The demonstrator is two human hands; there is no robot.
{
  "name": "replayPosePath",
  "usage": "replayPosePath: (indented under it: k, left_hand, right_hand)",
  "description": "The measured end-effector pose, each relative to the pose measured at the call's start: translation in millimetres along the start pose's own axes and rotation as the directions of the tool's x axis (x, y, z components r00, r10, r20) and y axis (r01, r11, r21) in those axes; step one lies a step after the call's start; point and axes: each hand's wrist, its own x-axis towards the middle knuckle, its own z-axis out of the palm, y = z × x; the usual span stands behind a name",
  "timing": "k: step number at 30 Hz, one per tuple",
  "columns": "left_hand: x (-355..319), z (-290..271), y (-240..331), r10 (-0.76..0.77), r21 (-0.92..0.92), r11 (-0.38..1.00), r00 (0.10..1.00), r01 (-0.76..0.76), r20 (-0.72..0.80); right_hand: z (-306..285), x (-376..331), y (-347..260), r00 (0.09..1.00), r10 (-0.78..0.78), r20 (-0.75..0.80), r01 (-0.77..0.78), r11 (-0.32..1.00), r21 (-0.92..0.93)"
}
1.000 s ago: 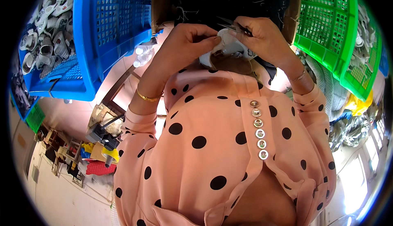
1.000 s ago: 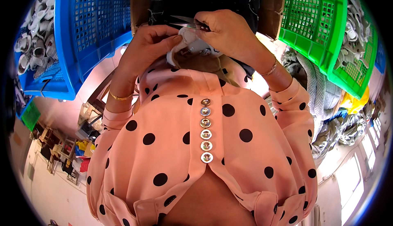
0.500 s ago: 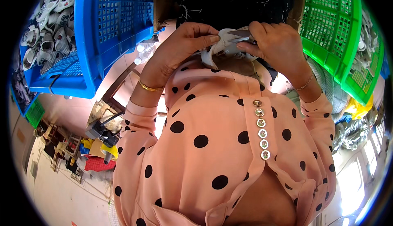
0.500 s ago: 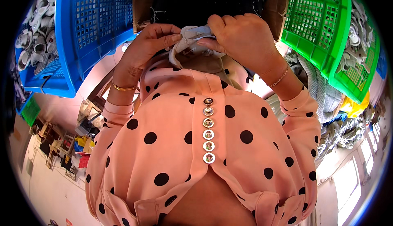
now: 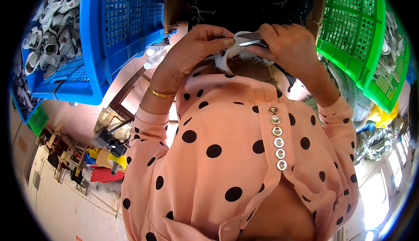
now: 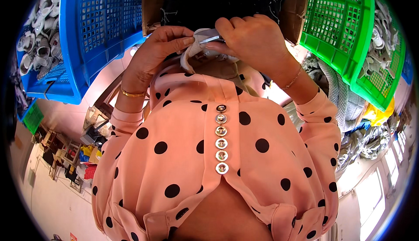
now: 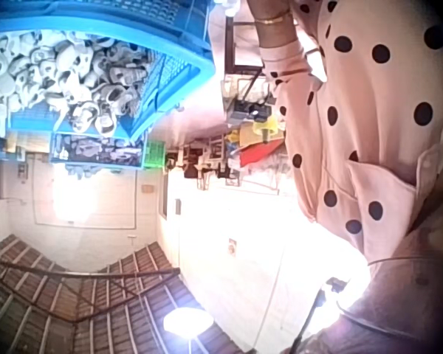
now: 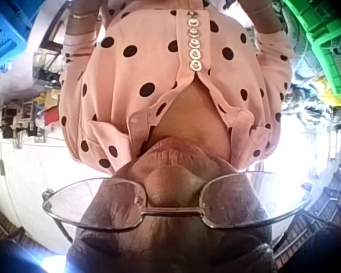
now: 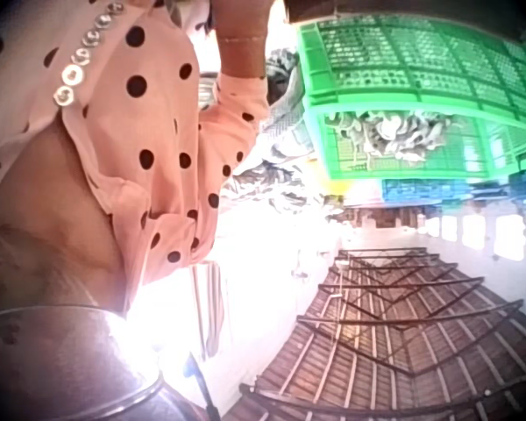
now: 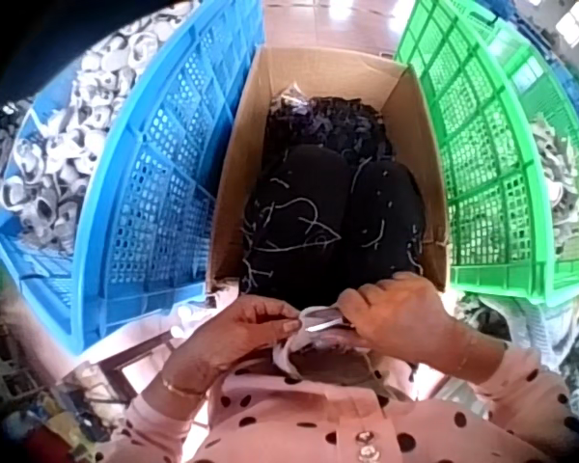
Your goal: The person sits on the floor and uses a small blade to trim loose threads and excess material from the edges of white fabric slippers. They handle the slippers one at a time, picking them from a blue basket, performing the trimming, and placing them into a green basket.
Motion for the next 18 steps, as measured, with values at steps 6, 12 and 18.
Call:
replayPosePath:
  k: [6, 12, 18]
  left_hand:
    - [-2, 1, 3, -0.005, -0.028, 1.000, 1.000, 0.005, 0.005]
    - [1, 3, -1, -0.026, -0.057, 0.998, 1.000, 0.025, -0.017]
    - [1, 4, -1, -0.033, -0.062, 0.998, 0.999, 0.033, -0.001]
  right_hand:
    - [3, 3, -4, 0.992, 0.109, 0.066, -0.119, 0.978, 0.172]
    - [2, -4, -9, 0.895, 0.315, 0.315, -0.432, 0.785, 0.444]
    - [-8, -2, -5, 0.946, 0.213, 0.245, -0.277, 0.924, 0.265]
